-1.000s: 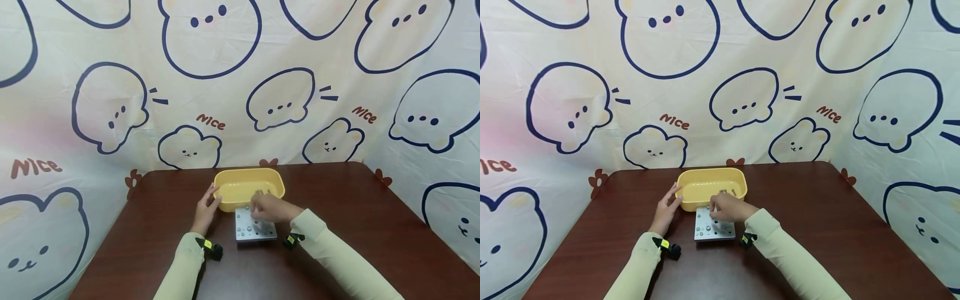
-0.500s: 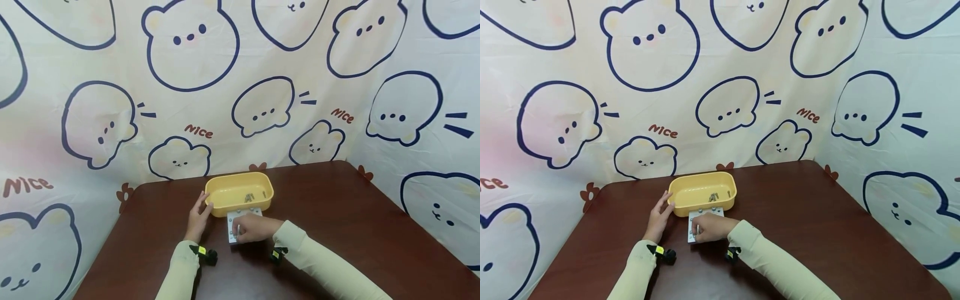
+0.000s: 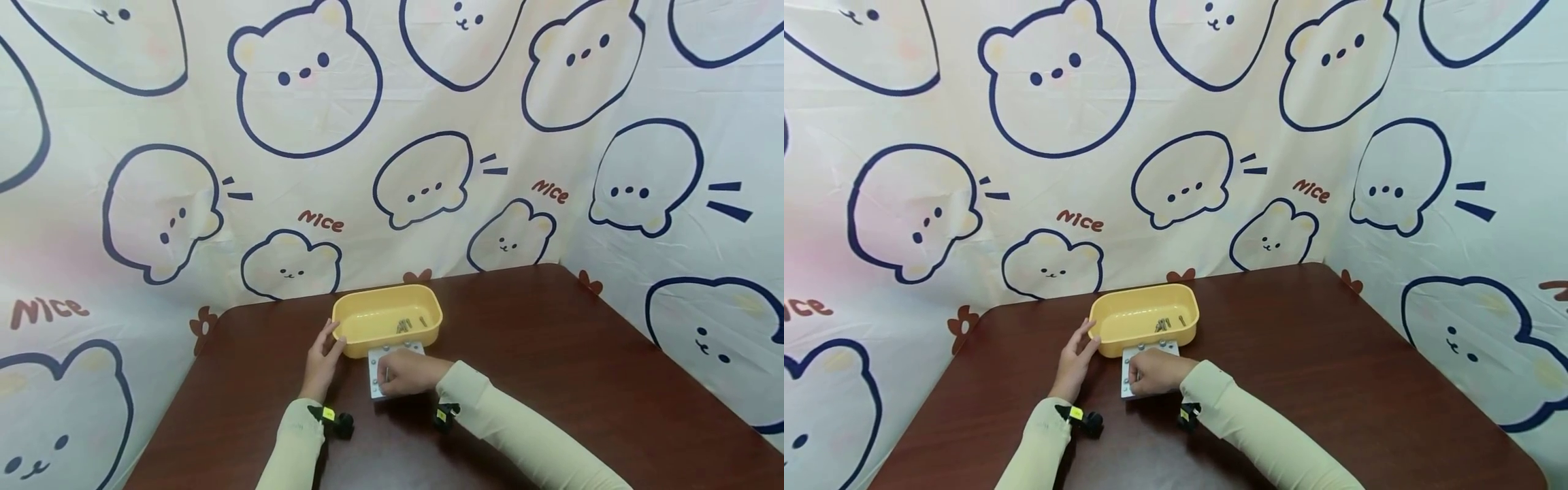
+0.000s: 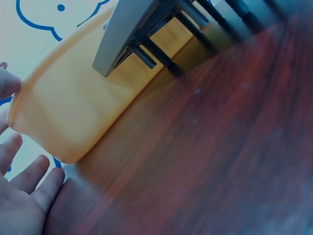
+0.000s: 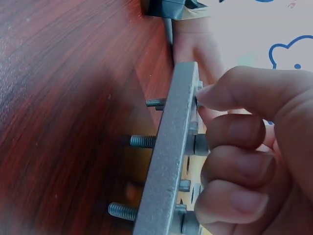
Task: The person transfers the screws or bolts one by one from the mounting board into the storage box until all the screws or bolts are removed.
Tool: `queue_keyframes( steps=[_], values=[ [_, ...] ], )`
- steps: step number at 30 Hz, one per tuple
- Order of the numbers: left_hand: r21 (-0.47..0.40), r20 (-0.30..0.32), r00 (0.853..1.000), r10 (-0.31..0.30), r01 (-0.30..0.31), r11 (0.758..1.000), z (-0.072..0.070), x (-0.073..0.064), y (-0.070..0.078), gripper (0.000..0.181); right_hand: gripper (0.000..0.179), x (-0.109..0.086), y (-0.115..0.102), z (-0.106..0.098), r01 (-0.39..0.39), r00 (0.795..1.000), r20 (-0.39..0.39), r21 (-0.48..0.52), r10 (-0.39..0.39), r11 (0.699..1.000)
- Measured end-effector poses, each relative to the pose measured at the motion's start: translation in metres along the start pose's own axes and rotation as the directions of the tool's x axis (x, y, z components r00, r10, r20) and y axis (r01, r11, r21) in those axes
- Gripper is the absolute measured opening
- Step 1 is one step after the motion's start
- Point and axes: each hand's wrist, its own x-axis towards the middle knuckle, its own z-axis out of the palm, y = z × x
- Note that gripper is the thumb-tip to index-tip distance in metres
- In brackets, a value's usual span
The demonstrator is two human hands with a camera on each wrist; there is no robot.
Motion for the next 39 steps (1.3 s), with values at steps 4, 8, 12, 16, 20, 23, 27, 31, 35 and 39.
queue_keyframes(
  steps=[4, 8, 12, 16, 20, 23, 27, 31, 35, 39],
  values=[
    [0.004, -0.013, 1.0, -0.003, 0.003, 1.0, 0.001, 0.006, -0.009, 0.051, 0.004, 0.002, -0.002, 0.001, -0.002, 1.0, -0.016, -0.062, 0.001, 0.998],
    [0.015, -0.022, 1.0, 0.011, -0.011, 1.0, 0.003, 0.008, -0.016, 0.05, 0.003, 0.003, -0.006, 0.003, -0.016, 1.0, -0.027, -0.152, 0.012, 0.988],
    [0.013, -0.033, 0.999, 0.039, -0.038, 0.999, 0.002, 0.008, -0.018, 0.05, 0.005, 0.003, -0.011, 0.004, -0.016, 0.999, -0.036, -0.23, 0.008, 0.973],
    [0.004, -0.036, 0.998, 0.043, -0.043, 0.999, 0.001, 0.008, -0.019, 0.054, 0.007, 0.003, -0.012, 0.005, -0.021, 0.999, -0.034, -0.254, 0.013, 0.967],
    [0.008, -0.032, 0.999, 0.039, -0.039, 0.999, 0.002, 0.009, -0.019, 0.061, 0.006, 0.003, -0.011, 0.006, -0.026, 0.999, -0.038, -0.253, 0.017, 0.967],
    [0.011, -0.032, 0.999, 0.033, -0.033, 0.999, 0.003, 0.009, -0.018, 0.063, 0.006, 0.002, -0.009, 0.007, -0.029, 0.999, -0.039, -0.238, 0.02, 0.971],
    [0.013, -0.04, 0.999, 0.031, -0.031, 0.999, 0.003, 0.008, -0.017, 0.063, 0.005, 0.003, -0.009, 0.007, -0.026, 0.999, -0.037, -0.232, 0.018, 0.972],
    [0.015, -0.043, 0.999, 0.027, -0.027, 1.0, 0.002, 0.008, -0.018, 0.064, 0.005, 0.003, -0.01, 0.007, -0.016, 0.999, -0.039, -0.242, 0.007, 0.97],
    [0.015, -0.044, 0.999, 0.015, -0.014, 1.0, 0.001, 0.009, -0.018, 0.06, 0.005, 0.003, -0.01, 0.008, -0.008, 0.999, -0.037, -0.232, 0.0, 0.973],
    [0.011, -0.038, 0.999, 0.008, -0.007, 1.0, 0.002, 0.009, -0.018, 0.052, 0.006, 0.003, -0.009, 0.007, -0.003, 0.999, -0.041, -0.243, -0.007, 0.97]
  ],
)
